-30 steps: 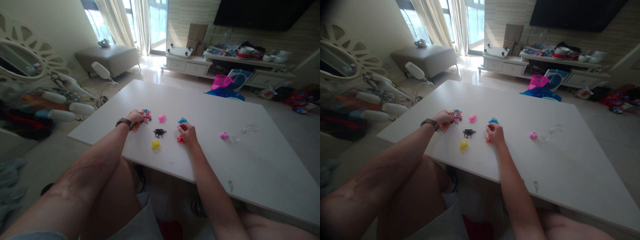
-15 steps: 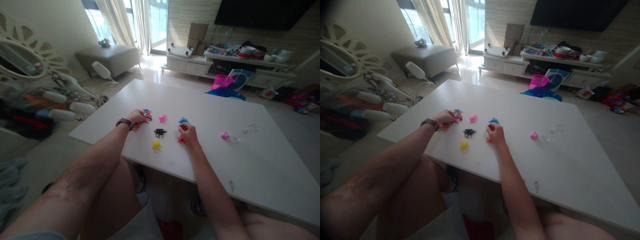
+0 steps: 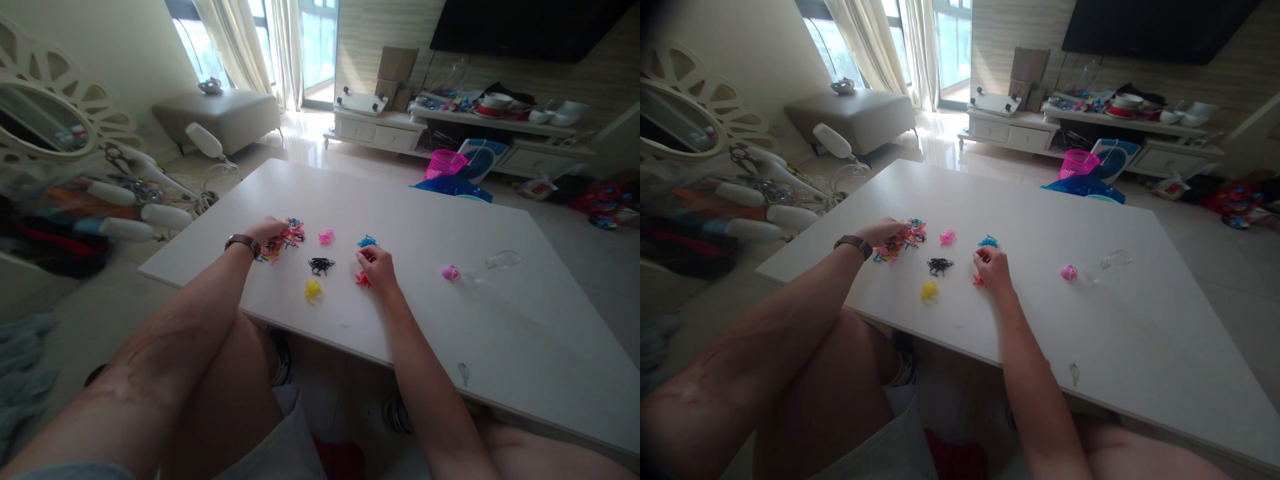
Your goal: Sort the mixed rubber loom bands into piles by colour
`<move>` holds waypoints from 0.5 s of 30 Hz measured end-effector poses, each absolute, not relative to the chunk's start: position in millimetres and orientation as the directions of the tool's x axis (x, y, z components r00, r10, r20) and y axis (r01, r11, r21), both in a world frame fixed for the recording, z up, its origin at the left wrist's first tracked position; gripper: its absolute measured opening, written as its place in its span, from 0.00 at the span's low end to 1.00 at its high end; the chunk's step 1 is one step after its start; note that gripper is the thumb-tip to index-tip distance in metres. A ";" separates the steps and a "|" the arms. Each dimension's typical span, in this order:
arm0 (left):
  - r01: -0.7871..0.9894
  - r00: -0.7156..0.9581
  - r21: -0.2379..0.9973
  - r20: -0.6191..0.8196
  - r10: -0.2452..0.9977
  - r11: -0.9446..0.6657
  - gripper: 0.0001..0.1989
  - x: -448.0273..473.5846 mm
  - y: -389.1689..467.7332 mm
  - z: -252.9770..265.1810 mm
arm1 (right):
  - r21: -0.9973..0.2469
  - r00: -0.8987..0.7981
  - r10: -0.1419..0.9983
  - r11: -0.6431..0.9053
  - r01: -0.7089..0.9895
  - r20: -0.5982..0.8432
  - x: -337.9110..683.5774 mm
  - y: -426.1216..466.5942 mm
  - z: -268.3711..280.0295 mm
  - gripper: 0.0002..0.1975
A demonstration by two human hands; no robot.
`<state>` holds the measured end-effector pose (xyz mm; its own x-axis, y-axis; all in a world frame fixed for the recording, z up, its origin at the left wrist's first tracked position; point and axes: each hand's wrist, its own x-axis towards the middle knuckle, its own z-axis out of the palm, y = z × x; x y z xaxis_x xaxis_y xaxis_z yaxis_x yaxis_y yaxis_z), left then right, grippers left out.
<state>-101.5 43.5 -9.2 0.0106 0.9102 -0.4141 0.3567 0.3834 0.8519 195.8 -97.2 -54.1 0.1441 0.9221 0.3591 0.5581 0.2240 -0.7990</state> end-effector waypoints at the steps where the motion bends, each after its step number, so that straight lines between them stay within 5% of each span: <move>1: 0.306 0.017 0.857 -0.440 0.898 0.414 0.13 -100.3 43.5 -7.9 | -0.801 0.145 0.923 0.222 0.556 0.356 195.6 -97.2 -54.0 0.09; 6: 0.019 -0.031 0.834 -0.551 0.834 0.552 0.12 -97.8 44.6 -1.5 | -0.799 0.141 0.922 0.227 0.557 0.360 196.1 -96.5 -54.5 0.09; 15: -0.131 -0.053 0.829 -0.553 0.832 0.543 0.12 -97.0 41.9 5.1 | -0.795 0.135 0.919 0.239 0.557 0.371 197.7 -95.0 -57.8 0.08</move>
<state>-97.0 41.9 5.1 -0.0527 0.8315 -0.5529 -0.1315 0.5431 0.8293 197.7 -95.0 -57.8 0.1351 0.9187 0.3711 0.5574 0.2392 -0.7950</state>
